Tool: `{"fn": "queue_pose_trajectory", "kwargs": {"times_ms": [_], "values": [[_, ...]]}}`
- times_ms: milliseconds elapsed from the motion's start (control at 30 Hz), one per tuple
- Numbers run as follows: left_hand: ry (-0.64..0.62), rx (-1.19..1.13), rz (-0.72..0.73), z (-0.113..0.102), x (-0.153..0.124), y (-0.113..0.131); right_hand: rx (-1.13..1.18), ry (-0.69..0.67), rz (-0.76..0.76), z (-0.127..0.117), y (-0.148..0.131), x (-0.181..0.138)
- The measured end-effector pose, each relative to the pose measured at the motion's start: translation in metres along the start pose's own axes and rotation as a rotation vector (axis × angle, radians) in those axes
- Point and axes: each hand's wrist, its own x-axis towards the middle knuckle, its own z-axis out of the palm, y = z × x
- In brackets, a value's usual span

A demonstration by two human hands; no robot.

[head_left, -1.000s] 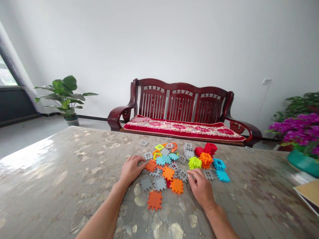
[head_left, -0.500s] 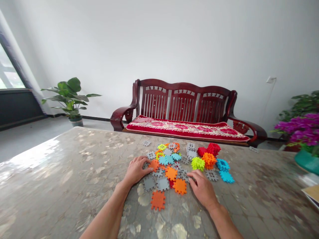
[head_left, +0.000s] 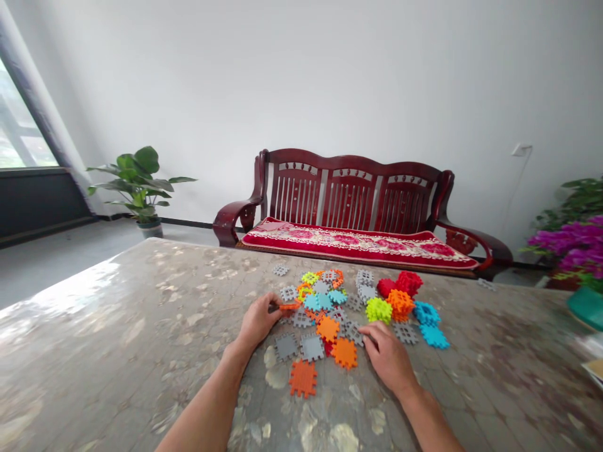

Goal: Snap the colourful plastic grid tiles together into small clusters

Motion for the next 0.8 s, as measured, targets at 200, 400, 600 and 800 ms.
{"fn": "queue_pose_trajectory", "kwargs": {"times_ms": [200,400,600,800], "values": [[0.23,0.047,-0.209,0.0,0.004,-0.006,0.003,-0.025,0.013,0.001,0.003,0.0],[0.224,0.033,-0.259,-0.004,0.002,-0.002,0.011,-0.03,0.027,0.002,0.005,0.001],[0.219,0.037,0.008,-0.003,-0.005,0.008,0.02,-0.016,0.034,0.003,0.007,0.002],[0.002,0.129,0.252,-0.002,-0.009,0.012,0.055,-0.005,0.036,0.0,0.005,0.003]]}}
